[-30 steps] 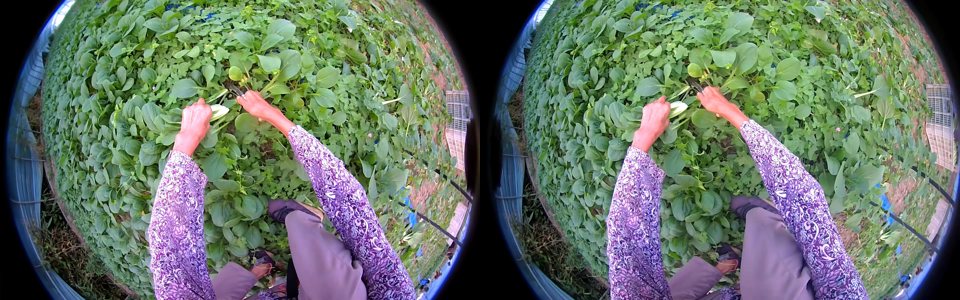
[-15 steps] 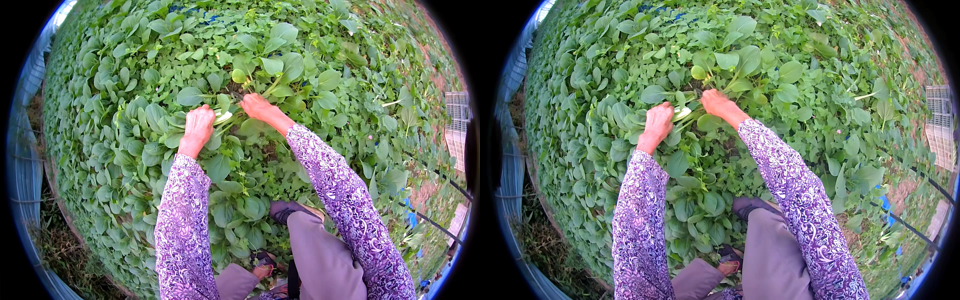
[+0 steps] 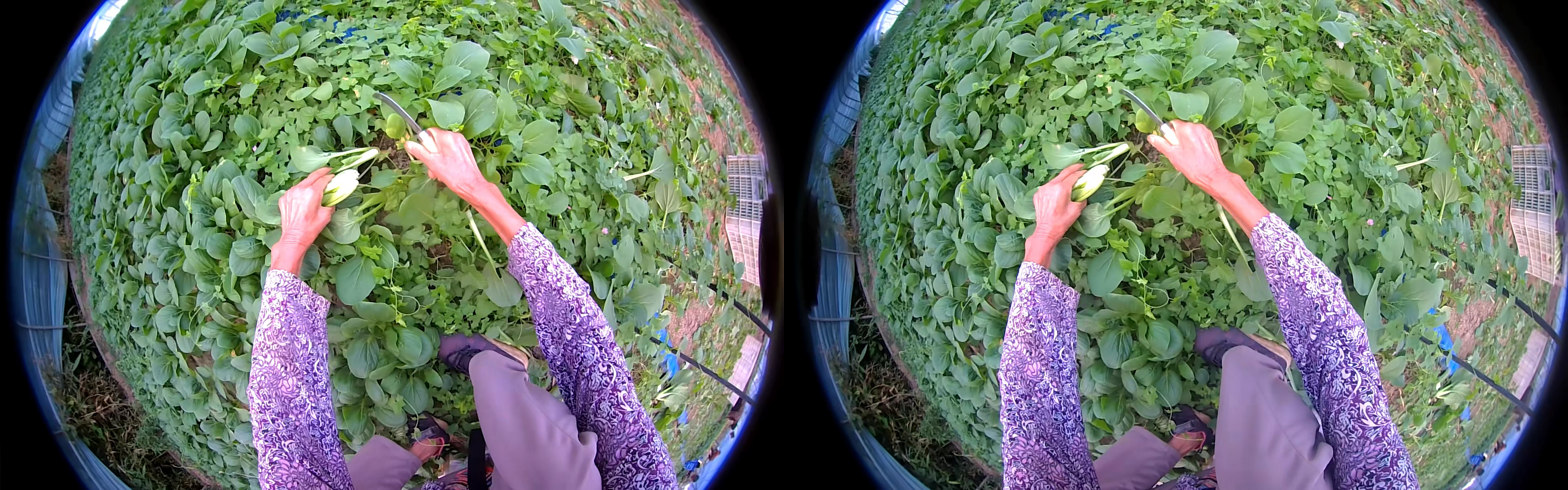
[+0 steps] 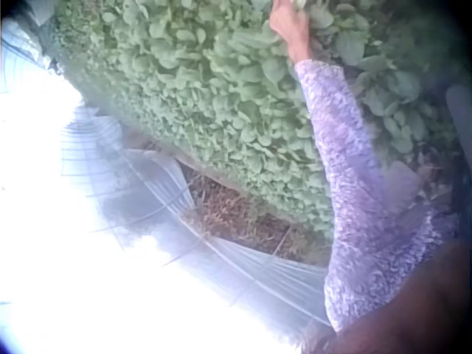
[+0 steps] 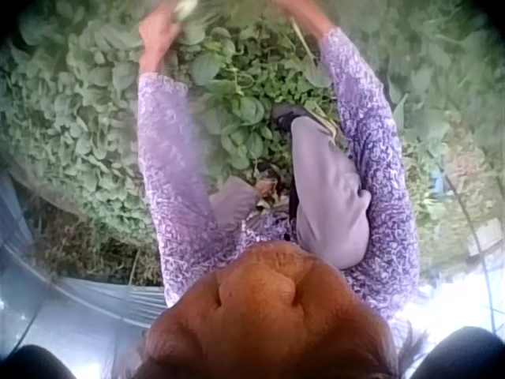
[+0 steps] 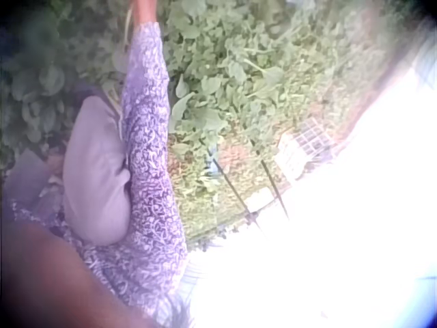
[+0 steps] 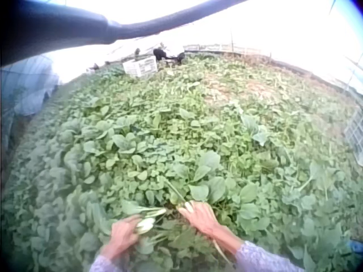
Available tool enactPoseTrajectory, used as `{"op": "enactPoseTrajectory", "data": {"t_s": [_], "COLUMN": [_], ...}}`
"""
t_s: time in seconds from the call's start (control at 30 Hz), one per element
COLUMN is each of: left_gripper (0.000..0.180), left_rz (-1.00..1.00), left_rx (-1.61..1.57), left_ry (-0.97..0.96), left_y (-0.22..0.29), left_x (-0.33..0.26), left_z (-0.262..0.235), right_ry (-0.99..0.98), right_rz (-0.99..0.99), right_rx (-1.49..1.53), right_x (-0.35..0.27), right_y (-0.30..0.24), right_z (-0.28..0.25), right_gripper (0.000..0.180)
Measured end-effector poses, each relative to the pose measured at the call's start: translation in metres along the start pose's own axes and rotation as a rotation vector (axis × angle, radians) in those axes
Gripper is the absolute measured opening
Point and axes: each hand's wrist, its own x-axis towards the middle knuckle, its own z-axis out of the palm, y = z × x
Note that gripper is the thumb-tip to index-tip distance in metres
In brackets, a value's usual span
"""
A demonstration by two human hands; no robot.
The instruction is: The person harvests green vegetables with a sickle, gathers them into bunches, and places them into a white plastic crate.
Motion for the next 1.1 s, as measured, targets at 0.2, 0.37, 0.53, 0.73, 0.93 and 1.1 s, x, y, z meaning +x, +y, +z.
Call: {"op": "enactPoseTrajectory", "data": {"t_s": [0.2, 0.37, 0.53, 0.73, 0.93, 1.1], "left_gripper": [0.047, 0.048, 0.043, 0.043, 0.043, 0.045], "left_rz": [-0.023, 0.038, 0.125, 0.175, 0.188, 0.137], "left_rx": [-0.09, -0.095, -0.142, -0.086, -0.116, -0.141], "left_ry": [0.024, 0.059, 0.176, 0.116, 0.152, 0.158], "left_y": [-0.001, -0.002, 0.025, 0.032, 0.032, 0.044], "left_x": [0.005, -0.002, 0.0, 0.01, 0.0, 0.005], "left_z": [-0.013, -0.016, -0.029, -0.03, -0.035, -0.037], "right_ry": [-0.142, -0.164, -0.071, -0.109, -0.108, -0.122], "right_rz": [0.14, 0.287, 0.287, 0.411, 0.277, 0.168], "right_rx": [0.528, 0.745, 0.902, 1.207, 1.276, 0.838], "right_x": [0.052, 0.043, 0.0, 0.006, -0.004, -0.011], "right_y": [-0.006, -0.006, -0.009, 0.023, 0.009, -0.019], "right_z": [0.051, 0.059, 0.018, 0.04, 0.031, 0.004], "right_gripper": [0.036, 0.037, 0.046, 0.042, 0.044, 0.048]}}
